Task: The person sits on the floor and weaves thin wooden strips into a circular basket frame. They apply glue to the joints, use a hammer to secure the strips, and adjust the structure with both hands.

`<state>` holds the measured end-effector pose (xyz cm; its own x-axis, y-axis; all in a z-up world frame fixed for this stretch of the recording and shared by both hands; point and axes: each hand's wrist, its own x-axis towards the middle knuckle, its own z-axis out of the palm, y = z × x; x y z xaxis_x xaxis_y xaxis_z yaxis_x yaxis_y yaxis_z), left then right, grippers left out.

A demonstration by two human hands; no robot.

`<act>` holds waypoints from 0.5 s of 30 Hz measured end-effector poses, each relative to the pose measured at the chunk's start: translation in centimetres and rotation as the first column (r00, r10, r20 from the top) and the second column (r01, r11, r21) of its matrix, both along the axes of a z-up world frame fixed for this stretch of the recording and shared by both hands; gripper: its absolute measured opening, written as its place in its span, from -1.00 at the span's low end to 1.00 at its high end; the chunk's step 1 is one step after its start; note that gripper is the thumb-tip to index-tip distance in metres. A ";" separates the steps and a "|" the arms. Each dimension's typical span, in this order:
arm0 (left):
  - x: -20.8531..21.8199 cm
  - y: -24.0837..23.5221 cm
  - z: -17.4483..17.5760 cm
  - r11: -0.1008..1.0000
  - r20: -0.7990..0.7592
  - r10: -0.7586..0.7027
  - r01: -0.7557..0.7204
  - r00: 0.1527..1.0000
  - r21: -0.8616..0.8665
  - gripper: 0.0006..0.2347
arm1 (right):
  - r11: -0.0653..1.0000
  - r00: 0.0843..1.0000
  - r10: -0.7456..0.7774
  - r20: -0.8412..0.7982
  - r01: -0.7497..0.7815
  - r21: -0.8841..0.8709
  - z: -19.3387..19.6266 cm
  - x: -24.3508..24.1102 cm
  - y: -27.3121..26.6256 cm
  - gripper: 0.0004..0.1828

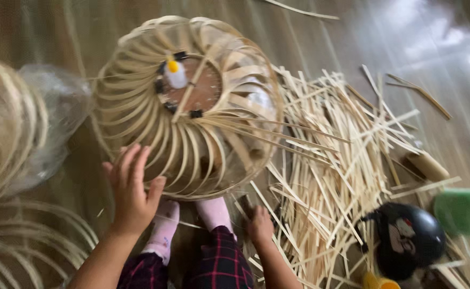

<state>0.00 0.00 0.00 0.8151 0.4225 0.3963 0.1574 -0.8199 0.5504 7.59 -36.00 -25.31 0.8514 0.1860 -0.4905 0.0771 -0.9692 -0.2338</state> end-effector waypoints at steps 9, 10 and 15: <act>-3.0 3.7 -6.6 0.837 -0.004 0.261 -0.228 0.965 -0.498 -0.45 | 0.999 0.995 -0.022 -0.101 0.025 0.033 6.8 2.3 -3.0 -0.55; -3.8 4.1 -8.2 0.766 -0.071 0.327 -0.308 0.942 -0.564 -0.45 | 0.988 0.992 -0.063 -0.111 0.078 0.136 8.4 3.0 -3.0 -0.59; -4.2 5.6 -13.3 0.527 -0.181 0.420 -0.401 0.889 -0.750 -0.43 | 0.640 0.953 -0.118 -0.279 0.288 0.712 17.1 2.8 -1.5 -0.67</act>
<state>-4.17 5.56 -13.27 0.4686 0.8576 -0.2119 0.3481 0.0412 0.9365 10.36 -37.50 -8.19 0.8185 0.3909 -0.4210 -0.2277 -0.4522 -0.8624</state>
